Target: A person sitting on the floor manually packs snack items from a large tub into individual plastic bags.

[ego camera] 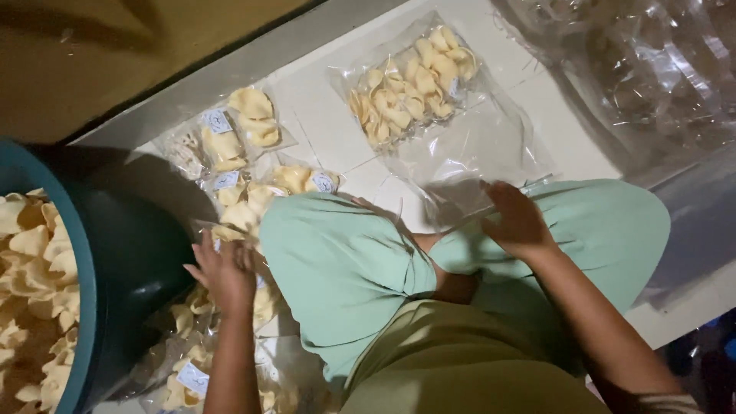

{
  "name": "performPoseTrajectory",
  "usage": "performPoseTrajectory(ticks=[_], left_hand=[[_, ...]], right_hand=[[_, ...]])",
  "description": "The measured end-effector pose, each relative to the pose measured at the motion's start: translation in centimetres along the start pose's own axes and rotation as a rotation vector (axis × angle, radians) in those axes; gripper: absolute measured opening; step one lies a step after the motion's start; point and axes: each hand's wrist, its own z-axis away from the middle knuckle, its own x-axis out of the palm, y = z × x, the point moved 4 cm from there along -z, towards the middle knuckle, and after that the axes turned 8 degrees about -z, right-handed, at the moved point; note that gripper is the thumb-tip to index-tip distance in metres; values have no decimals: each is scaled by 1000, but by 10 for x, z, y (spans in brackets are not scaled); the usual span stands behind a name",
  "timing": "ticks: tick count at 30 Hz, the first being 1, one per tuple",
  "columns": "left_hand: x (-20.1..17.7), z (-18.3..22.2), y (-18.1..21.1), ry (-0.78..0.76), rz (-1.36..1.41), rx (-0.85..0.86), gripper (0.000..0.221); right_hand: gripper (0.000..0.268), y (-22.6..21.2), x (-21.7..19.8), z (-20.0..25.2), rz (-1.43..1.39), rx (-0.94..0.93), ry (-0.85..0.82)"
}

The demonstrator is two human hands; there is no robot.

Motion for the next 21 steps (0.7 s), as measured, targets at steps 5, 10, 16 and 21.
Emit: performPoseTrajectory(ticks=[5,10,16,21], left_hand=[[-132,-36,21,354,629,-42,7],[-178,-40,79,534,801,130,2],[-161,6,206,340,1229,224,5],[-160,34,248,-22,1335,225,7]], right_hand=[[54,-24,-16,-5,-249,32,-31],[29,-83,-49,14,-534,-54,-17],[68,-147,-40,13,-1320,-355,-253],[42,-86,1,-1,-1972,23,-59]])
